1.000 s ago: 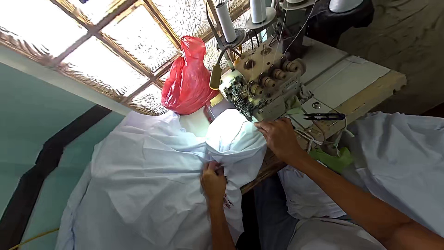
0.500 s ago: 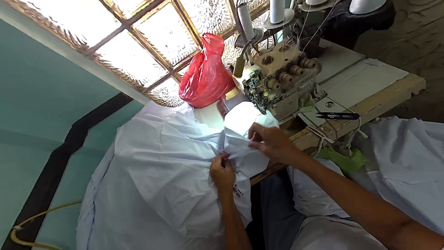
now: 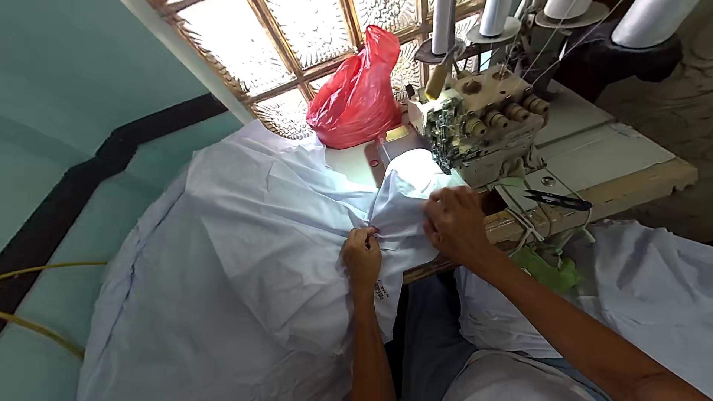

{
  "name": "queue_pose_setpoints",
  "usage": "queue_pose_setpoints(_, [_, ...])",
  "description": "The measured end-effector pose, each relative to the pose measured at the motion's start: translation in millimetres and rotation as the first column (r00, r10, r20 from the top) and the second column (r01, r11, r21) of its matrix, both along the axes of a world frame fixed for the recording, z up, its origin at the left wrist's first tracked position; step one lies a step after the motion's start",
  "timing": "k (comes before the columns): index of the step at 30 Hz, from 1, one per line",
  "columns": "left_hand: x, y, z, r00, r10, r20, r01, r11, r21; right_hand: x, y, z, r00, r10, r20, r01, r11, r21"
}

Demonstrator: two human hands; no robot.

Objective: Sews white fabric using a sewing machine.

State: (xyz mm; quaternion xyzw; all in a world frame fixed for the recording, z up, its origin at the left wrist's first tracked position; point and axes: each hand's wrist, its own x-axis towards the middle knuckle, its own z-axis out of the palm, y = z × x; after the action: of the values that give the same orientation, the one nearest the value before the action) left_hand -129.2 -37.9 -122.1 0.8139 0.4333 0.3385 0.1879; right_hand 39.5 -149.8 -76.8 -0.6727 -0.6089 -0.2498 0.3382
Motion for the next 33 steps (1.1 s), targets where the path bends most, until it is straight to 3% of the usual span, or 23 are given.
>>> queue_pose_setpoints(3, [0.2, -2.4, 1.2, 1.0, 0.004, 0.0, -0.004, 1.0, -0.02, -7.6, 13.1, -5.9, 0.983, 0.132, 0.125, -0.136, 0.99, 0.027])
queue_pose_setpoints(8, [-0.5, -2.7, 1.9, 1.0, -0.001, 0.016, 0.001, 1.0, -0.021, -0.2, 32.0, 9.8, 1.0, 0.02, 0.02, -0.016, 0.976, -0.215])
queue_pose_setpoints(13, [-0.7, -2.3, -1.3, 0.999, -0.019, 0.036, 0.018, 1.0, 0.007, 4.2, 22.2, 33.6, 0.998, 0.059, 0.032, -0.042, 0.916, -0.399])
queue_pose_setpoints(15, [-0.9, -1.4, -2.4, 0.998, -0.027, 0.05, 0.027, 1.0, 0.009, 14.5, 24.8, 36.9, 0.996, 0.086, -0.025, -0.089, 0.923, -0.374])
queue_pose_setpoints(17, [-1.1, -1.3, -3.1, 0.997, -0.037, 0.07, 0.036, 0.999, 0.009, 26.4, 25.7, 45.7, 0.977, 0.092, -0.195, -0.156, 0.927, -0.342])
queue_pose_setpoints(19, [-1.3, -1.3, -3.6, 0.995, -0.047, 0.084, 0.046, 0.999, 0.015, 40.8, 23.2, 57.1, 0.842, 0.053, -0.537, -0.239, 0.929, -0.283])
queue_pose_setpoints(21, [-1.3, -1.3, -4.7, 0.994, -0.051, 0.093, 0.049, 0.999, 0.022, 54.0, 16.5, 59.2, 0.482, 0.019, -0.876, -0.31, 0.939, -0.15])
queue_pose_setpoints(23, [-1.6, -1.0, -4.2, 0.995, -0.052, 0.079, 0.052, 0.999, 0.01, 64.0, 4.5, 51.5, 0.081, 0.009, -0.997, -0.267, 0.964, -0.013])
queue_pose_setpoints(25, [-1.4, -0.2, -3.0, 0.996, -0.056, 0.066, 0.058, 0.998, -0.024, 69.4, -8.9, 35.8, -0.147, 0.001, -0.989, -0.196, 0.98, 0.03])
queue_pose_setpoints(27, [-1.3, 0.8, -2.9, 0.997, -0.054, 0.058, 0.056, 0.998, -0.034, 65.8, -18.2, 24.8, -0.206, -0.002, -0.979, -0.135, 0.991, 0.027])
queue_pose_setpoints(29, [-1.2, 1.1, -4.2, 0.997, -0.051, 0.052, 0.053, 0.998, -0.033, 61.0, -19.1, 21.5, -0.173, 0.001, -0.985, -0.067, 0.998, 0.012])
queue_pose_setpoints(33, [-0.6, 0.9, -1.5, 0.999, -0.038, 0.028, 0.039, 0.999, -0.036, 65.1, -26.5, 19.9, 0.032, 0.005, -0.999, 0.13, 0.991, 0.009])
